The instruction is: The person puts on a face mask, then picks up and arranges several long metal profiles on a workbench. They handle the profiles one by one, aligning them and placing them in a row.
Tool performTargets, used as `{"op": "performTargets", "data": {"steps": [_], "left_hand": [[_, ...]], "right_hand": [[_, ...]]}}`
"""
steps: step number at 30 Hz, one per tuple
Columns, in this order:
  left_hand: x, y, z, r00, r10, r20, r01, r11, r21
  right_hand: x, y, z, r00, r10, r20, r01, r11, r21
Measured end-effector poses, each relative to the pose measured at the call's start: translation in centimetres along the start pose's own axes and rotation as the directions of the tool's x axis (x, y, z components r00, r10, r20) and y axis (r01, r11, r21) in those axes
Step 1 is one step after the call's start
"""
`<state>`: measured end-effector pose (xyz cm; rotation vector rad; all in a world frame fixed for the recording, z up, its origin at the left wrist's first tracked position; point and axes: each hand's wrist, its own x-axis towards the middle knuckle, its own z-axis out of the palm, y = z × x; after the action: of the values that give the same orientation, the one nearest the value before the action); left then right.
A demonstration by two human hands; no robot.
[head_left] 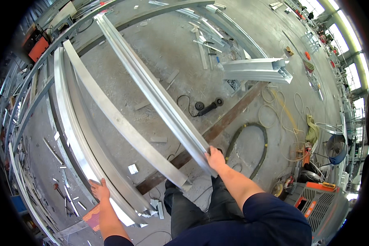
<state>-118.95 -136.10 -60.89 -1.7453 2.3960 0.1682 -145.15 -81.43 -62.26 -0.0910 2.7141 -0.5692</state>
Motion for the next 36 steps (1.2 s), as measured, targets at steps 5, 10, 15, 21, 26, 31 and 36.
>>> {"op": "performTargets", "data": {"steps": [5,10,15,21,26,31,36], "left_hand": [[-9.9,3.1,-2.8,0.996,0.068,-0.052,-0.074,0.990,-0.120],[-28.8,3.7,-3.5,0.919,0.181,0.351,-0.203,0.979,0.029],[-40.3,4.1,-4.7,0.720,0.102,0.687,-0.172,0.984,0.035],[-40.6,5.2,-4.7,0.785,-0.049,0.618,0.160,0.979,-0.126],[-37.8,10.9,-3.5,0.810,0.025,0.585,0.177,0.942,-0.286],[-38.2,16.1,-1.8,0.801,0.070,0.595,0.196,0.907,-0.371],[-43.1,15.1,-1.8,0.755,-0.033,0.655,0.292,0.911,-0.291]], "right_hand": [[3.5,4.6,-0.4,0.991,0.036,0.129,-0.043,0.997,0.059],[7.9,8.4,-6.7,0.902,0.069,0.426,-0.288,0.832,0.474],[10.0,9.4,-18.6,0.833,0.036,0.551,-0.402,0.724,0.560],[11.7,16.1,-23.4,0.931,0.107,0.348,-0.303,0.757,0.579],[17.1,18.1,-26.9,0.988,0.148,0.031,-0.148,0.904,0.402],[22.2,21.7,-31.1,0.945,0.293,-0.145,-0.261,0.944,0.203],[28.0,27.0,-32.7,0.892,0.424,-0.157,-0.441,0.893,-0.091]]}}
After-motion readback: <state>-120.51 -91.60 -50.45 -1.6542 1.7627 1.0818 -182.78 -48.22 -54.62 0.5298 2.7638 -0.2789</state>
